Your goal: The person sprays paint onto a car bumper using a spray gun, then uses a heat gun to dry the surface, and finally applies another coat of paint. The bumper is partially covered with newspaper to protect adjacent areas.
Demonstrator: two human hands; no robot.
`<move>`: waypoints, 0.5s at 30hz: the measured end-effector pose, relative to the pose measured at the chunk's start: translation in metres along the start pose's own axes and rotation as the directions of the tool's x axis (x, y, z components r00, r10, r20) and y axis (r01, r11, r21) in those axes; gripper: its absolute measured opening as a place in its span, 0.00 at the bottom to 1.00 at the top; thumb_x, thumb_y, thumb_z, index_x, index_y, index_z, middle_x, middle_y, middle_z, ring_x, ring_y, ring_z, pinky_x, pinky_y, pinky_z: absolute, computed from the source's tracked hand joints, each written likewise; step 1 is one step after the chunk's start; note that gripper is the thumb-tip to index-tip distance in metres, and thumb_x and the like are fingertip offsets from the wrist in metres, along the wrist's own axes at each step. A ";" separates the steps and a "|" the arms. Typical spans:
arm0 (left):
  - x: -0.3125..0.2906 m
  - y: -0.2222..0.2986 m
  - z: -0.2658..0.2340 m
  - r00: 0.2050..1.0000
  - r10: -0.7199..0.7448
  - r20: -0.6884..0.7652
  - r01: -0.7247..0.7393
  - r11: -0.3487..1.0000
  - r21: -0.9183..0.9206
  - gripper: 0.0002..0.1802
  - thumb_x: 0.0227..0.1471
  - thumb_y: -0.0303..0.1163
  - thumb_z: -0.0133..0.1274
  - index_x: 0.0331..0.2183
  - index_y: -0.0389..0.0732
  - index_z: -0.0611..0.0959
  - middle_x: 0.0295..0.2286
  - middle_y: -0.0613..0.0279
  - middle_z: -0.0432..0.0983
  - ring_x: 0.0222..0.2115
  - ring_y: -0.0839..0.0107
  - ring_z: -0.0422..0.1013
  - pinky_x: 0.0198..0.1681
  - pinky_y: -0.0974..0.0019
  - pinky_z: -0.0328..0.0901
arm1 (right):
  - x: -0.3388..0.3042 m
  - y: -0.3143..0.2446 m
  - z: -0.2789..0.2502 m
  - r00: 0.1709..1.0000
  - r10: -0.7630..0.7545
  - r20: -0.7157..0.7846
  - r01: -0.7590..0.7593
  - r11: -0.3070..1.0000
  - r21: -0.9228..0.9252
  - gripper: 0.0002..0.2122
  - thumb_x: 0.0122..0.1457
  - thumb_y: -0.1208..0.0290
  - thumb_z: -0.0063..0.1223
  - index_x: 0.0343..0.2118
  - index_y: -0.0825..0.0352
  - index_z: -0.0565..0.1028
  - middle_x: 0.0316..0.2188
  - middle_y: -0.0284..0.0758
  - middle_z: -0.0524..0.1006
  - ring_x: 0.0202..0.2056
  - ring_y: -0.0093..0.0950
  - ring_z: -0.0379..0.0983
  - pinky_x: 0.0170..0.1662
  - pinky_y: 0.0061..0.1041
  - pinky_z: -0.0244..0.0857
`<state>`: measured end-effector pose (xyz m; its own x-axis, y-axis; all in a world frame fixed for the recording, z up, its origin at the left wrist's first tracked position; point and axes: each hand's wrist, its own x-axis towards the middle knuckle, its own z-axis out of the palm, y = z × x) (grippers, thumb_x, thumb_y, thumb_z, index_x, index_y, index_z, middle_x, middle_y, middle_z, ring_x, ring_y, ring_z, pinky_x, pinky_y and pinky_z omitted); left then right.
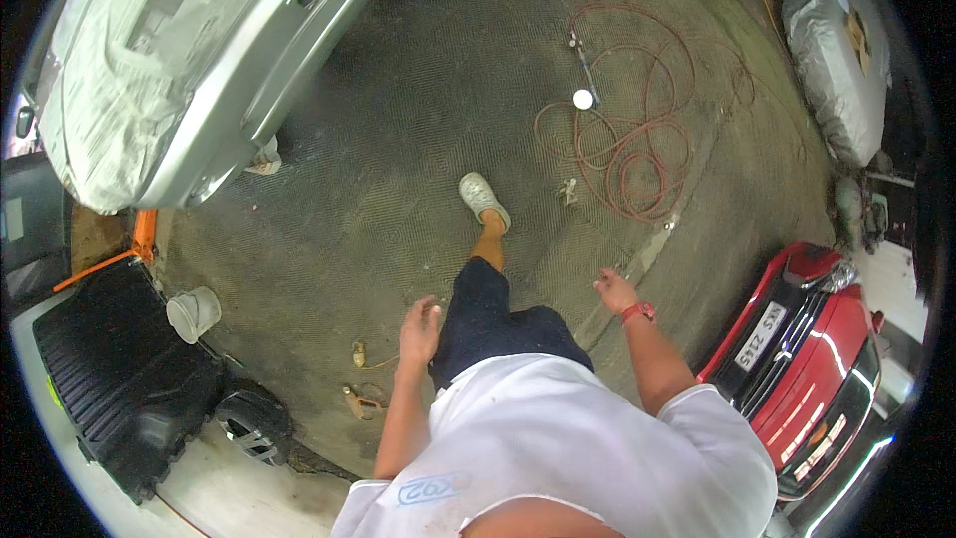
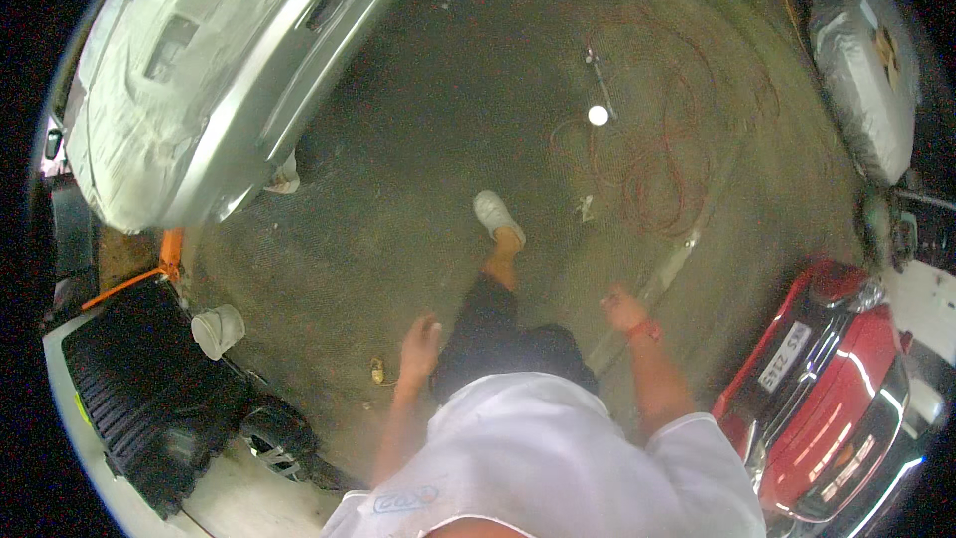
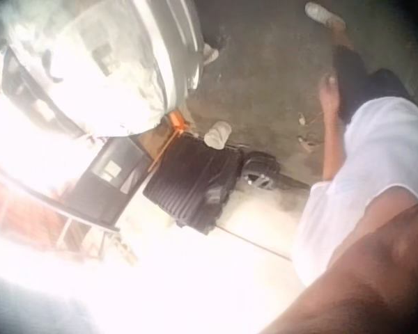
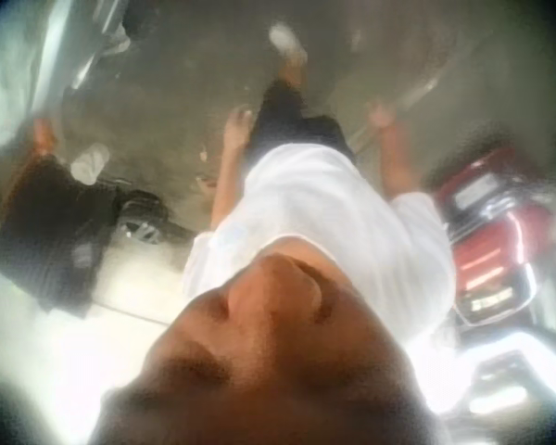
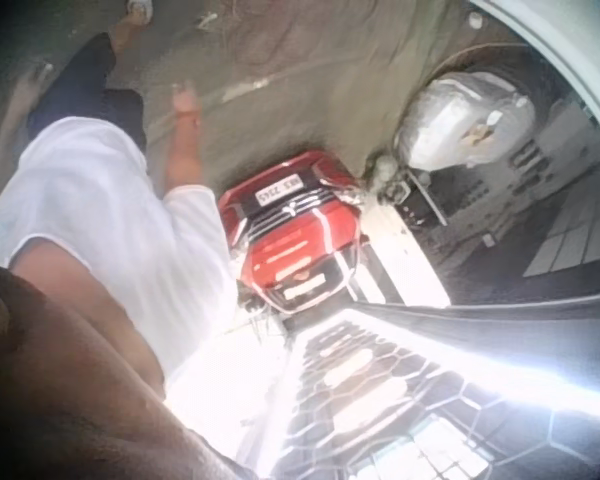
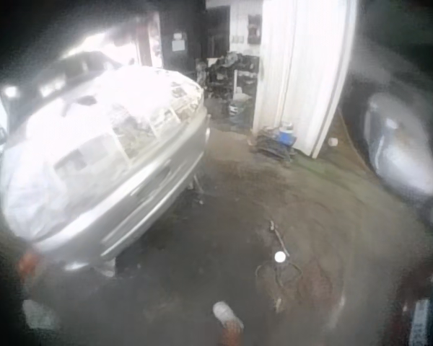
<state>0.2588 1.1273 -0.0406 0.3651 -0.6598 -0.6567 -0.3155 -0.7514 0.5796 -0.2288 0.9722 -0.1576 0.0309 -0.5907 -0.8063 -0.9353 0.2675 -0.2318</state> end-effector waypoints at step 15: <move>0.209 0.298 0.250 0.476 0.302 0.826 -0.653 0.751 0.101 0.35 0.66 0.60 0.52 0.67 0.54 0.75 0.70 0.49 0.63 0.72 0.44 0.56 0.73 0.29 0.46 | 0.404 -0.087 -0.290 0.983 -0.176 0.053 0.170 0.760 -0.628 0.20 0.64 0.67 0.57 0.57 0.69 0.75 0.46 0.51 0.83 0.47 0.49 0.83 0.49 0.46 0.77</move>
<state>0.0223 0.7648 -0.1259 -0.6449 -0.5450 -0.5359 -0.5639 -0.1339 0.8149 -0.2372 0.4891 -0.3056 0.2141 -0.5872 -0.7806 -0.9265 -0.3753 0.0282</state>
